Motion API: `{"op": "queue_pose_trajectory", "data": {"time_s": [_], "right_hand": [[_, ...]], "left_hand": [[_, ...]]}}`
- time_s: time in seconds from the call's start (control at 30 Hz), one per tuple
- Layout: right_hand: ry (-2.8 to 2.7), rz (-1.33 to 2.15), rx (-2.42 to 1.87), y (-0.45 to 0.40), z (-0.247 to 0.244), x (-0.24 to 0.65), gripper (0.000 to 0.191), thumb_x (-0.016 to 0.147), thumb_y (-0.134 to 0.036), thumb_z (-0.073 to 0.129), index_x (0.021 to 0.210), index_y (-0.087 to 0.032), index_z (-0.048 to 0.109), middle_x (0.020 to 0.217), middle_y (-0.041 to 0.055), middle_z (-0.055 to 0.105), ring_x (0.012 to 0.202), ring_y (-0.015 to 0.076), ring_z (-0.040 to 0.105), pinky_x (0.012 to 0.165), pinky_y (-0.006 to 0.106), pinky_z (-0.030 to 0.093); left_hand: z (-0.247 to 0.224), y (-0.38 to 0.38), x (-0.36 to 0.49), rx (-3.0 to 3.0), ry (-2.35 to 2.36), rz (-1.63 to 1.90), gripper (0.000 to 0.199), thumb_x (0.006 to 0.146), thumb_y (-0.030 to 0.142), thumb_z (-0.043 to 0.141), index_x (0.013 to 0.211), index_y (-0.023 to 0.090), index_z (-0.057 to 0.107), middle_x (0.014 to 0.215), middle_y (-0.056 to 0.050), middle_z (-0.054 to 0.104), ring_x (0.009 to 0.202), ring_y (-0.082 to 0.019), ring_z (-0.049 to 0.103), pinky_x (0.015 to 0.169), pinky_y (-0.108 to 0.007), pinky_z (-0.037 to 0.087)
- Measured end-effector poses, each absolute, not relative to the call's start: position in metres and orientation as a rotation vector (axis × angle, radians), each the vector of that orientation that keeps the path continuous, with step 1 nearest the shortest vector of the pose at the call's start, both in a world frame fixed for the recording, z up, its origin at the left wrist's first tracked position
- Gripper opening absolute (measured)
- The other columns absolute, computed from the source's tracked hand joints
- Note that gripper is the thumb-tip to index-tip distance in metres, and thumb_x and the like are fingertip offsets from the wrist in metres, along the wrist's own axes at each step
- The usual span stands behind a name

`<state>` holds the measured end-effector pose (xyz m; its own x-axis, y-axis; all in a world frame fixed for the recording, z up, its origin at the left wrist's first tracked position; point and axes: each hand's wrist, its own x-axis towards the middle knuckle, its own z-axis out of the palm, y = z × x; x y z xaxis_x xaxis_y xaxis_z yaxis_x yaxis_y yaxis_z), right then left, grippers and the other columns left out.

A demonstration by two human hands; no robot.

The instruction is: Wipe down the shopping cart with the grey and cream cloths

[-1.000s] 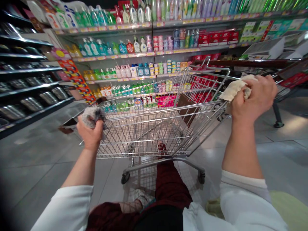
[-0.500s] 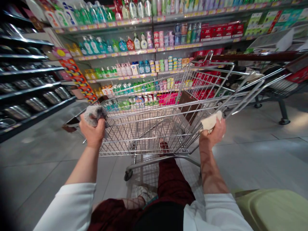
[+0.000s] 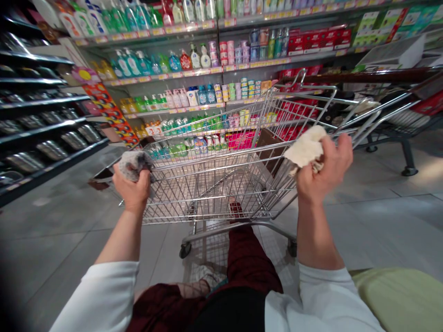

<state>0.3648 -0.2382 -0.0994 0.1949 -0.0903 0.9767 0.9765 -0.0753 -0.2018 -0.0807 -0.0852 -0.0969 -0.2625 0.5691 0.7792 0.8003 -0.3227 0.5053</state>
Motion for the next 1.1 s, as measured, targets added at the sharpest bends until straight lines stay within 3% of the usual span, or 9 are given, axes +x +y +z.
{"op": "queue_pose_trajectory", "data": {"time_s": [0.1,0.2,0.3,0.47,0.6,0.77,0.9,1.0,1.1], "right_hand": [[-1.079,-1.206,-1.395,-0.220,-0.107,0.354,0.056,0.090,-0.041,0.041,0.134,-0.010,0.054,0.143,0.0206,0.042,0.140,0.0263,0.036,0.114,0.043,0.032],[-1.092,-1.150,-1.502,-0.212,-0.151,0.341,0.058,0.091,-0.044,0.036,0.133,-0.007,0.054,0.142,0.0226,0.042,0.140,0.0277,0.036,0.114,0.044,0.033],[-1.247,-1.092,-1.600,-0.218,-0.206,0.327,0.054,0.092,-0.045,0.035,0.128,-0.013,0.061,0.141,0.0192,0.045,0.138,0.0290,0.039,0.113,0.049,0.033],[-1.554,-1.101,-1.581,-0.238,-0.259,0.316,0.040,0.090,-0.028,0.044,0.124,-0.027,0.066,0.140,0.0089,0.051,0.137,0.0228,0.042,0.118,0.045,0.030],[-1.601,-1.023,-1.520,-0.242,-0.244,0.318,0.038,0.090,-0.025,0.046,0.122,-0.028,0.067,0.139,0.0064,0.052,0.133,0.0199,0.046,0.115,0.039,0.037],[-1.417,-1.031,-1.280,-0.237,-0.167,0.303,0.039,0.093,-0.041,0.047,0.120,-0.021,0.066,0.141,0.0100,0.048,0.129,0.0206,0.048,0.108,0.037,0.044],[-1.323,-1.110,-1.349,-0.220,-0.110,0.279,0.044,0.097,-0.040,0.038,0.126,-0.021,0.064,0.145,0.0117,0.044,0.138,0.0243,0.040,0.119,0.050,0.028],[-1.345,-1.102,-1.357,-0.203,-0.109,0.265,0.043,0.096,-0.033,0.037,0.126,-0.022,0.065,0.146,0.0097,0.043,0.142,0.0238,0.034,0.120,0.048,0.026],[-1.470,-1.019,-1.292,-0.193,-0.147,0.255,0.045,0.093,-0.029,0.036,0.124,-0.024,0.067,0.141,0.0074,0.048,0.142,0.0230,0.035,0.121,0.046,0.026]], "left_hand": [[-0.096,-0.087,-0.081,-1.776,-1.682,-1.620,0.052,0.073,0.040,0.060,0.117,0.015,0.055,0.108,-0.013,0.064,0.105,-0.033,0.058,0.097,-0.046,0.044],[-0.095,-0.088,-0.081,-1.783,-1.695,-1.619,0.053,0.072,0.041,0.060,0.118,0.015,0.054,0.109,-0.013,0.064,0.107,-0.033,0.058,0.098,-0.046,0.044],[-0.095,-0.089,-0.080,-1.795,-1.703,-1.615,0.053,0.073,0.040,0.060,0.119,0.015,0.053,0.109,-0.013,0.063,0.108,-0.033,0.057,0.099,-0.047,0.043],[-0.094,-0.088,-0.079,-1.804,-1.718,-1.587,0.050,0.073,0.042,0.059,0.115,0.016,0.054,0.104,-0.012,0.064,0.104,-0.033,0.059,0.097,-0.047,0.044],[-0.094,-0.088,-0.079,-1.797,-1.722,-1.575,0.051,0.073,0.043,0.059,0.115,0.015,0.053,0.105,-0.014,0.064,0.105,-0.034,0.059,0.097,-0.047,0.044],[-0.096,-0.087,-0.080,-1.801,-1.718,-1.581,0.052,0.073,0.042,0.058,0.117,0.016,0.052,0.106,-0.013,0.063,0.105,-0.033,0.058,0.097,-0.046,0.043],[-0.098,-0.086,-0.082,-1.788,-1.705,-1.598,0.050,0.074,0.041,0.057,0.116,0.015,0.052,0.108,-0.013,0.063,0.107,-0.033,0.058,0.098,-0.046,0.043],[-0.098,-0.086,-0.083,-1.780,-1.710,-1.595,0.050,0.073,0.041,0.058,0.115,0.015,0.052,0.109,-0.014,0.062,0.108,-0.033,0.057,0.098,-0.046,0.042],[-0.097,-0.086,-0.083,-1.775,-1.725,-1.581,0.048,0.073,0.039,0.058,0.115,0.016,0.052,0.108,-0.013,0.062,0.108,-0.033,0.057,0.098,-0.046,0.043]]}}
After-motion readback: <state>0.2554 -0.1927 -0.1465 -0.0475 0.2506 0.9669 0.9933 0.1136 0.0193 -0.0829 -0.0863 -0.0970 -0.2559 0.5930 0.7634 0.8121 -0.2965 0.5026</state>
